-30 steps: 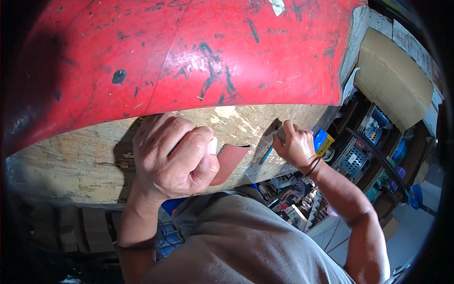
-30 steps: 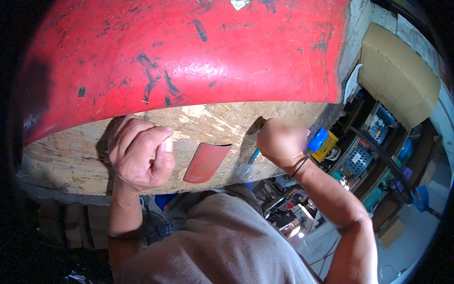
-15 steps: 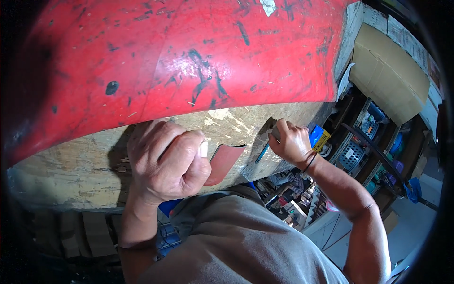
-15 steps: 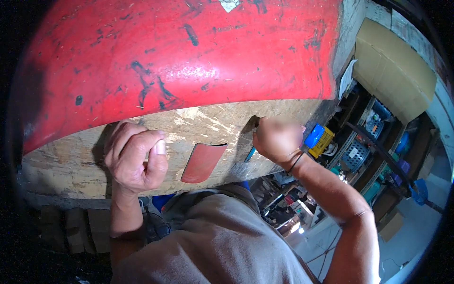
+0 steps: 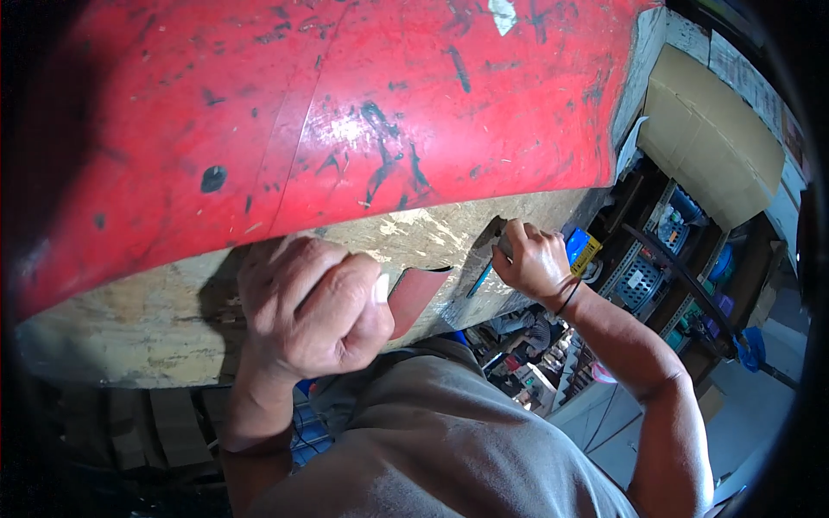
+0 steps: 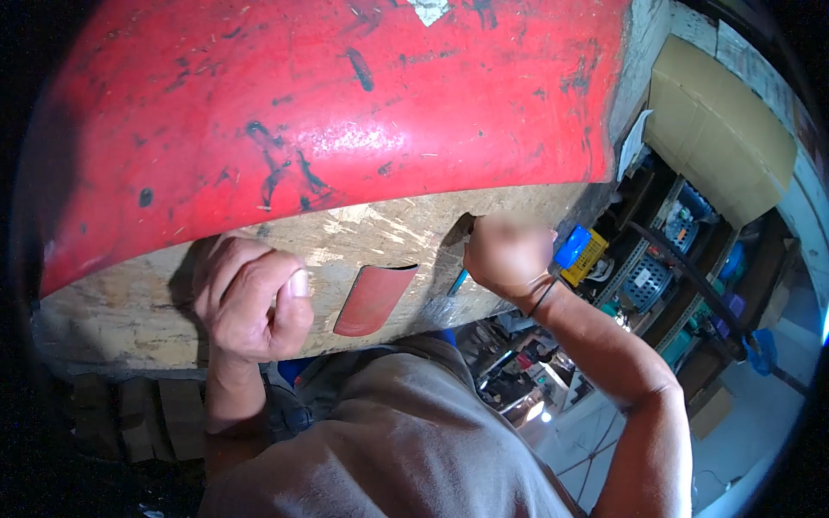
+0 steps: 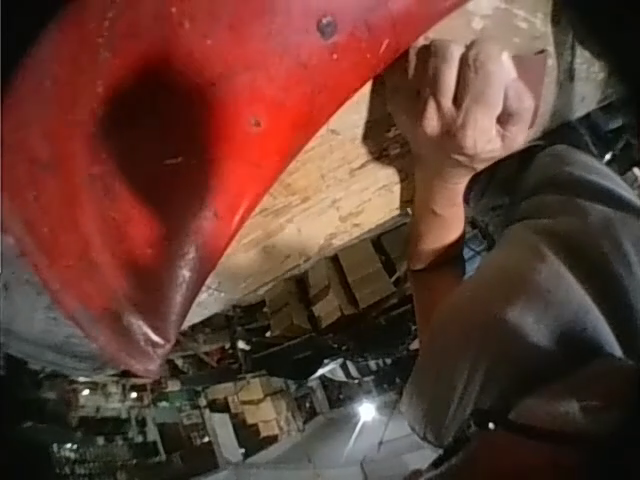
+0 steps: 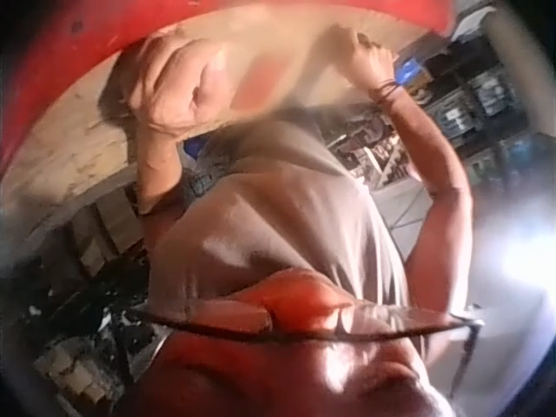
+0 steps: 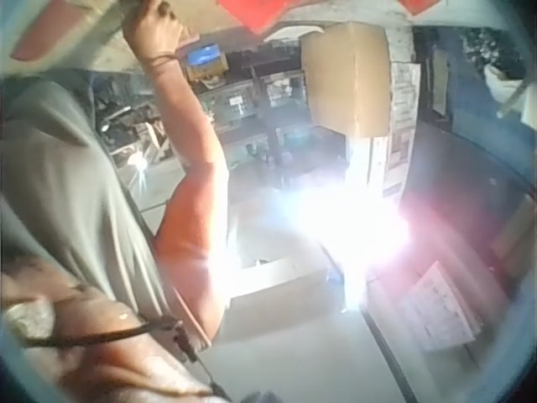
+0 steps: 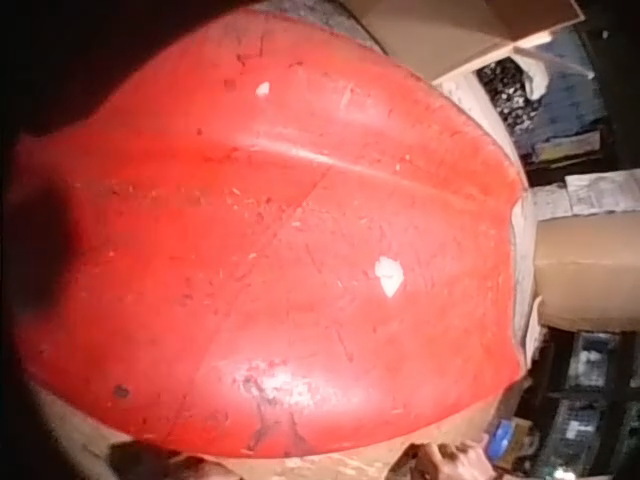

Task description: Sanding and trimming the edges of a leather component for assembly.

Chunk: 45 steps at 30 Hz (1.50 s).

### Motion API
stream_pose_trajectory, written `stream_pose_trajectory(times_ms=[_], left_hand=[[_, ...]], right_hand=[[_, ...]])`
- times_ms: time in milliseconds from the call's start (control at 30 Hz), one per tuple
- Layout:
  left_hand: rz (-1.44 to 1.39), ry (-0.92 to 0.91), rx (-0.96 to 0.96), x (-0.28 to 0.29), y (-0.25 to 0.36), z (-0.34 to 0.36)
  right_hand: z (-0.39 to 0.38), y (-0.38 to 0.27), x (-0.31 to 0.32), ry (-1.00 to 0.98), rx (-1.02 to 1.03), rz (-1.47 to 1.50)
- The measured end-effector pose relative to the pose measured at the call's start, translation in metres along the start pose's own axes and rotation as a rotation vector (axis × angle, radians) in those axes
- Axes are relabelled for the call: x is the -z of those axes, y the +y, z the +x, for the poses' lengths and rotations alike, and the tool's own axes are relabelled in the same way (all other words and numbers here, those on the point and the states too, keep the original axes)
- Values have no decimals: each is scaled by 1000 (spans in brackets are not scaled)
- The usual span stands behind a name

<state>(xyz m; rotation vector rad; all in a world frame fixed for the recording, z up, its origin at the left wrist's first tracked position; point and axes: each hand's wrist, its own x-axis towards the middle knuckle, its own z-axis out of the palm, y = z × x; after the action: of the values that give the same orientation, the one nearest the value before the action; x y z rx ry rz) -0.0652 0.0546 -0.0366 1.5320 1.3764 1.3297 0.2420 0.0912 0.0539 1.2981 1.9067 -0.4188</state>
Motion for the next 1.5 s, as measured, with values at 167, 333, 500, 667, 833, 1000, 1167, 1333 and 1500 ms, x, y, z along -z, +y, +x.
stream_pose_trajectory(times_ms=[167, 333, 500, 667, 833, 1000, 1167, 1333, 1500], left_hand=[[34, -18, -15, -1, 4, 3], [-21, -46, 10, -1, -2, -1], [-44, -37, 68, 4, 5, 1], [-38, -54, 29, 5, 5, 3], [-82, -31, 52, 0, -1, 2], [-60, -22, 38, 6, 6, 4], [-109, -51, 43, 1, -2, 3], [-102, -49, 66, 9, 2, 2], [-22, -40, 63, 7, 12, 6]], right_hand=[[-3, 1, -17, 74, -429, 550], [-5, 2, -15, 20, -342, 289], [-1, 3, 1, 70, 80, -5], [3, -10, -5, -134, -1070, 1226], [-2, 6, -3, 57, -60, 56], [-3, 1, -14, 42, -243, 357], [-3, 2, -23, 8, -658, 822], [2, 2, 6, -44, 21, 4], [-1, 4, -19, -6, -670, 792]])
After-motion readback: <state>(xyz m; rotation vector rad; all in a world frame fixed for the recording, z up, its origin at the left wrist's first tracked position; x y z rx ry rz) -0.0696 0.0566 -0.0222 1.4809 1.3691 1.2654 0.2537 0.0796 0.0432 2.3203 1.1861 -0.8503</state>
